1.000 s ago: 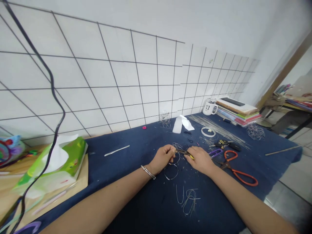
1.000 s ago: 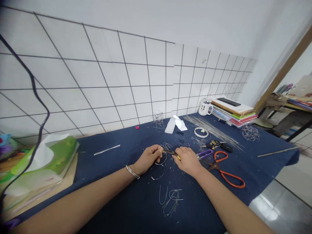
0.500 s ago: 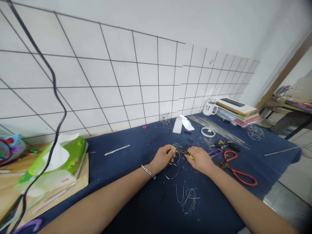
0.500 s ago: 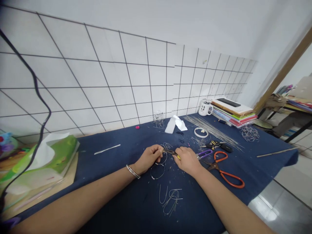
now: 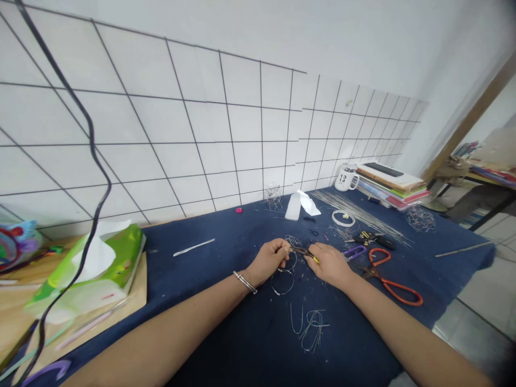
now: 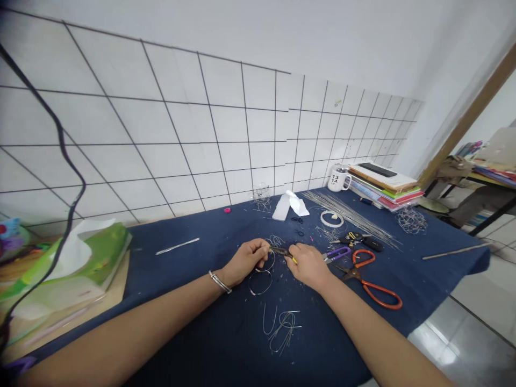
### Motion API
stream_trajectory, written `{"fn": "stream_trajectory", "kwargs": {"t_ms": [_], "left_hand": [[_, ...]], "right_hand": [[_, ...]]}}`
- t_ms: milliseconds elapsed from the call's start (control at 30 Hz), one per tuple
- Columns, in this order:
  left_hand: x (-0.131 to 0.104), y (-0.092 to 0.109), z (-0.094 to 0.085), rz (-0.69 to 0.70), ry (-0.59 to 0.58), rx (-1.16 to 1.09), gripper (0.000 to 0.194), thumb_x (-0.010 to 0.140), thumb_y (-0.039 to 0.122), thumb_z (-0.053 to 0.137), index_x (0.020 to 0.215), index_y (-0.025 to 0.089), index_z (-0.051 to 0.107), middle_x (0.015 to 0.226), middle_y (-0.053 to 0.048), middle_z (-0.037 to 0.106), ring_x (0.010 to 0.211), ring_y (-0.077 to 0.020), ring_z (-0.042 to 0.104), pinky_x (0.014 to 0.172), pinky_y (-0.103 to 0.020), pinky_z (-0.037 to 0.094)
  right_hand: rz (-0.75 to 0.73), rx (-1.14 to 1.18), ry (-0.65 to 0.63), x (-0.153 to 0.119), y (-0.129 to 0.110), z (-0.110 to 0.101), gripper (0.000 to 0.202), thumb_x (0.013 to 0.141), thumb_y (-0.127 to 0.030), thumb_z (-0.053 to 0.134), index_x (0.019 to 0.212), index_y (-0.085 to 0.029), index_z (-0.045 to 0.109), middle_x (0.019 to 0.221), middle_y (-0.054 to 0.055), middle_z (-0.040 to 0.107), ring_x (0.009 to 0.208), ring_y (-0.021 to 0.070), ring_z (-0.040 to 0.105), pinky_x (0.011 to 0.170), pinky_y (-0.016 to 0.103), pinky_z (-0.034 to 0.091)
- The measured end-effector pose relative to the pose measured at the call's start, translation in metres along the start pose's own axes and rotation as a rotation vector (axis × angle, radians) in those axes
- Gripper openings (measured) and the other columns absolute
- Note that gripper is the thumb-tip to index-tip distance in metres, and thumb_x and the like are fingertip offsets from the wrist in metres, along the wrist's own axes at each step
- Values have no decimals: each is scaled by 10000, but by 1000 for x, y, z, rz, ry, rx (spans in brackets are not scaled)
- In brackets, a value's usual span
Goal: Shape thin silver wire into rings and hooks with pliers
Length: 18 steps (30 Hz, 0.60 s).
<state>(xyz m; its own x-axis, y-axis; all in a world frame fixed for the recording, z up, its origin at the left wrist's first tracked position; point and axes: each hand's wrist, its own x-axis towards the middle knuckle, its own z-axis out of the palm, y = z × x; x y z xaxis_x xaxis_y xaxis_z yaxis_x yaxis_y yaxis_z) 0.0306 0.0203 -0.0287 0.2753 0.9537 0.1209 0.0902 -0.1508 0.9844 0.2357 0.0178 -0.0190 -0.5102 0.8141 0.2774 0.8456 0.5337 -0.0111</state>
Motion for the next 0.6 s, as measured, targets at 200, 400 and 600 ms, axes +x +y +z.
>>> {"fn": "stream_trajectory", "kwargs": {"t_ms": [200,400,600], "left_hand": [[-1,3,-1,5,-56,-51,262,807,373,445,693,140,479,574,32,476,447,-46,408,462,-169,332],[0,3,-4,-7,-118,-127,235,807,350,457,736,132,503,592,25,485,445,-40,392,460,-167,311],[1,1,-3,-26,-121,-163,235,789,358,487,734,130,504,590,26,482,439,-37,385,445,-163,296]], "right_hand": [[-33,-16,28,2,0,-3,185,854,-324,377,765,-185,462,751,27,515,743,146,473,688,251,309],[-68,-30,51,2,3,-2,164,837,-309,402,761,-180,469,749,32,510,743,151,458,706,261,307],[-63,-39,57,2,3,-4,154,831,-299,408,761,-179,474,747,34,511,741,150,456,698,257,306]]}}
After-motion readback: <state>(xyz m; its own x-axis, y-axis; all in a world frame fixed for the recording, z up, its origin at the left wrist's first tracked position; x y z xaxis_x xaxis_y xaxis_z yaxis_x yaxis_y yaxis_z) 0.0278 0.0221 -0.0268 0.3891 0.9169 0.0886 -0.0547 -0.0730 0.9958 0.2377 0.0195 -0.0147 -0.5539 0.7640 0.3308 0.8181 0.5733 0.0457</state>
